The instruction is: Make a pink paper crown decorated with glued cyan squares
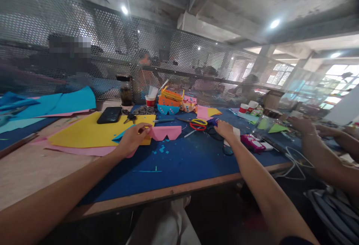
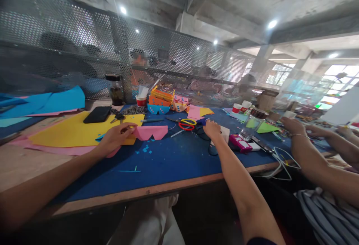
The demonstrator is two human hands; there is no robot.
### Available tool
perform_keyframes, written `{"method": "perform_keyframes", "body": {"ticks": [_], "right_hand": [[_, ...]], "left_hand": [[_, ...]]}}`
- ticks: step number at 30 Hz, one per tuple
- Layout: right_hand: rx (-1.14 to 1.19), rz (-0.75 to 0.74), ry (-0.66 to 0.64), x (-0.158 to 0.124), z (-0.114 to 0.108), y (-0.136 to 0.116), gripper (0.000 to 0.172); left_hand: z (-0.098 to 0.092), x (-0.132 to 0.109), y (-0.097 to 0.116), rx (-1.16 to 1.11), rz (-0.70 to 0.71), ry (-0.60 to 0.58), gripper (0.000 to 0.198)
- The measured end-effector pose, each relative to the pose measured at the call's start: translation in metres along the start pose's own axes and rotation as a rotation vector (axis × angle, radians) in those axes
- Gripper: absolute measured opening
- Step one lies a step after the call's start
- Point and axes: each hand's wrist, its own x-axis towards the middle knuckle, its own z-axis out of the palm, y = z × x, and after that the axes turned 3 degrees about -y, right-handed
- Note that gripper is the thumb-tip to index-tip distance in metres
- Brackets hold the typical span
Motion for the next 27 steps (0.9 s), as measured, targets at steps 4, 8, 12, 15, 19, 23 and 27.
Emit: {"method": "perform_keyframes", "body": {"ticks": [4, 8, 12, 15, 19, 23, 27], "right_hand": [[-0.014, -0.034, 0.047, -0.003, 0.004, 0.0, 0.037], [-0.017, -0.034, 0.099, -0.006, 0.003, 0.001, 0.038], [-0.027, -0.007, 0.146, -0.007, -0.001, 0.007, 0.036], [-0.038, 0.008, 0.192, -0.009, -0.002, 0.011, 0.034], [-0.054, 0.044, 0.272, -0.009, -0.004, 0.012, 0.033], [-0.056, 0.099, 0.351, -0.006, -0.004, 0.013, 0.036], [-0.043, 0.142, 0.414, -0.002, -0.004, 0.017, 0.038]], "left_hand": [[0.0, 0.0, 0.003, -0.013, 0.007, -0.003, 0.039], [0.0, 0.0, 0.005, -0.031, 0.019, -0.003, 0.036], [0.002, 0.001, 0.0, -0.036, 0.028, 0.005, 0.034], [0.003, 0.003, -0.004, -0.041, 0.032, 0.011, 0.035], [0.003, 0.003, -0.006, -0.047, 0.03, 0.013, 0.035], [0.002, 0.004, -0.006, -0.047, 0.031, 0.006, 0.035], [0.002, 0.004, -0.007, -0.052, 0.032, 0.0, 0.034]]}}
